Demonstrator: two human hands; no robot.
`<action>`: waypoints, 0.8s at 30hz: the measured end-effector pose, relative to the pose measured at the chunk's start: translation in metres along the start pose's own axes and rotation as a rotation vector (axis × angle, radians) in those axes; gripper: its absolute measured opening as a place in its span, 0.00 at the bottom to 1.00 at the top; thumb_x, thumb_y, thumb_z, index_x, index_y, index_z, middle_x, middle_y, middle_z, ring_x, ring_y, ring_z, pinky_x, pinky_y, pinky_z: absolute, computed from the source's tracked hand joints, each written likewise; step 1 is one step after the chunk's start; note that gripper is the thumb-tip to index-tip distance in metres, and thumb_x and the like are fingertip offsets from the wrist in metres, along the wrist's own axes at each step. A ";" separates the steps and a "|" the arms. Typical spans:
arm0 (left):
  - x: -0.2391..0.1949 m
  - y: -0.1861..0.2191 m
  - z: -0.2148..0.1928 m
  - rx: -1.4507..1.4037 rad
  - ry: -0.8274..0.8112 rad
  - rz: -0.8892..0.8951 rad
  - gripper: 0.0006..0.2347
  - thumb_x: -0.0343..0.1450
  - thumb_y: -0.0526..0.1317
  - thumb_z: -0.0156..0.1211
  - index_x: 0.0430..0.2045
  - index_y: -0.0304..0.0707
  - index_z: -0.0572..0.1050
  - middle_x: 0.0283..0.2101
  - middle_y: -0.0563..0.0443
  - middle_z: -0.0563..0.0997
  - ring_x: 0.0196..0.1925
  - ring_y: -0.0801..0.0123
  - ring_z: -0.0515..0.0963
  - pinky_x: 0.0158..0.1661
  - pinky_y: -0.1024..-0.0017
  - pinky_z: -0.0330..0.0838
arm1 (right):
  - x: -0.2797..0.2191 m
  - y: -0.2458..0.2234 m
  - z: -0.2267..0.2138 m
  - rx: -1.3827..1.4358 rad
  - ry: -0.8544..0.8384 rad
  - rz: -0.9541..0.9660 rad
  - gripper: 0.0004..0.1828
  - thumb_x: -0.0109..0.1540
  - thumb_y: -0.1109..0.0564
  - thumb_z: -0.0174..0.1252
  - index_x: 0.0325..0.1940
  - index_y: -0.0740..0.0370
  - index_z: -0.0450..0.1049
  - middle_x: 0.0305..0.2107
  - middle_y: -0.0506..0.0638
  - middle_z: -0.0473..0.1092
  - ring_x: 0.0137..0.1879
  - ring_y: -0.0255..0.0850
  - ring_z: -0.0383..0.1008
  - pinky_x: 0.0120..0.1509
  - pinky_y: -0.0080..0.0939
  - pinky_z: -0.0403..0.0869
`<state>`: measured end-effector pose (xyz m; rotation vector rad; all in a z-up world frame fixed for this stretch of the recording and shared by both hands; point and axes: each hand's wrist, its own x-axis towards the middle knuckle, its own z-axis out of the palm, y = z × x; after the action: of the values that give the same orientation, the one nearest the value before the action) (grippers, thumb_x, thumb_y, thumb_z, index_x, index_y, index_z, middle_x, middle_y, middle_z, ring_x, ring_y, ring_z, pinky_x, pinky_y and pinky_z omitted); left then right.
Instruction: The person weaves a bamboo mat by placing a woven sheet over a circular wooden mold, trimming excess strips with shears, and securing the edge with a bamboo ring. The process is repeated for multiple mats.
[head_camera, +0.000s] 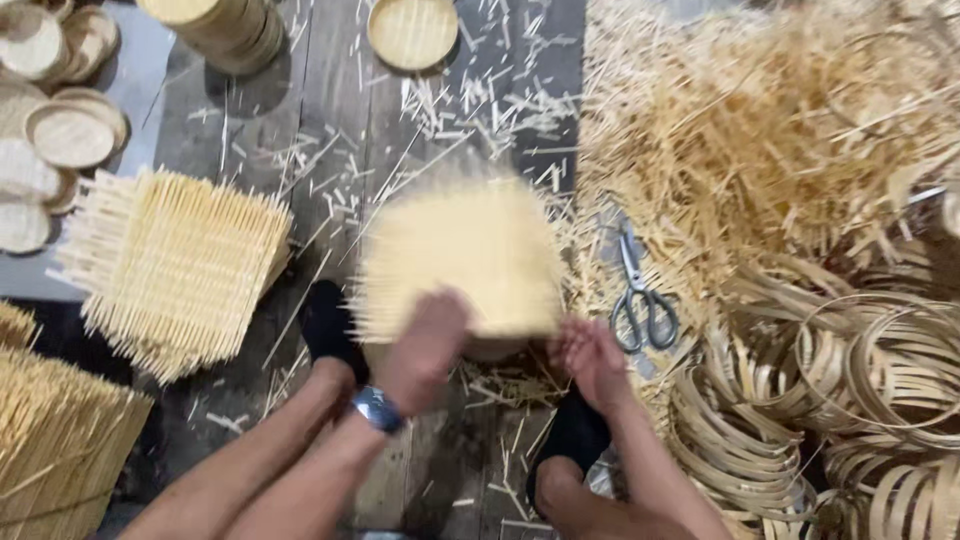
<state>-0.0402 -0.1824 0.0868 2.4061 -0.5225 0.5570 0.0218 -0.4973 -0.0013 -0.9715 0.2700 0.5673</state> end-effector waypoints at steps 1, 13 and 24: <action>-0.008 0.018 0.023 0.147 -0.192 -0.006 0.22 0.73 0.28 0.56 0.64 0.44 0.72 0.69 0.38 0.71 0.72 0.52 0.69 0.71 0.53 0.61 | 0.001 -0.002 0.000 0.111 -0.029 0.042 0.32 0.62 0.36 0.46 0.50 0.66 0.75 0.34 0.52 0.77 0.40 0.39 0.77 0.44 0.36 0.76; -0.052 -0.109 0.075 -1.058 0.183 -1.375 0.17 0.67 0.34 0.70 0.48 0.27 0.78 0.44 0.43 0.84 0.43 0.66 0.82 0.45 0.69 0.76 | 0.025 0.020 -0.019 -0.464 0.349 -0.176 0.10 0.61 0.63 0.64 0.46 0.68 0.75 0.32 0.48 0.77 0.36 0.32 0.75 0.40 0.30 0.74; -0.052 -0.074 0.070 -0.614 0.223 -1.263 0.10 0.67 0.36 0.72 0.37 0.30 0.83 0.35 0.47 0.86 0.36 0.69 0.84 0.38 0.73 0.78 | 0.012 -0.005 -0.008 -0.214 0.218 -0.070 0.26 0.61 0.63 0.64 0.63 0.68 0.67 0.41 0.53 0.74 0.42 0.38 0.77 0.47 0.39 0.77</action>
<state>-0.0295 -0.1600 -0.0245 1.5934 0.7995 0.0471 0.0352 -0.5025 -0.0078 -1.2485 0.3732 0.4322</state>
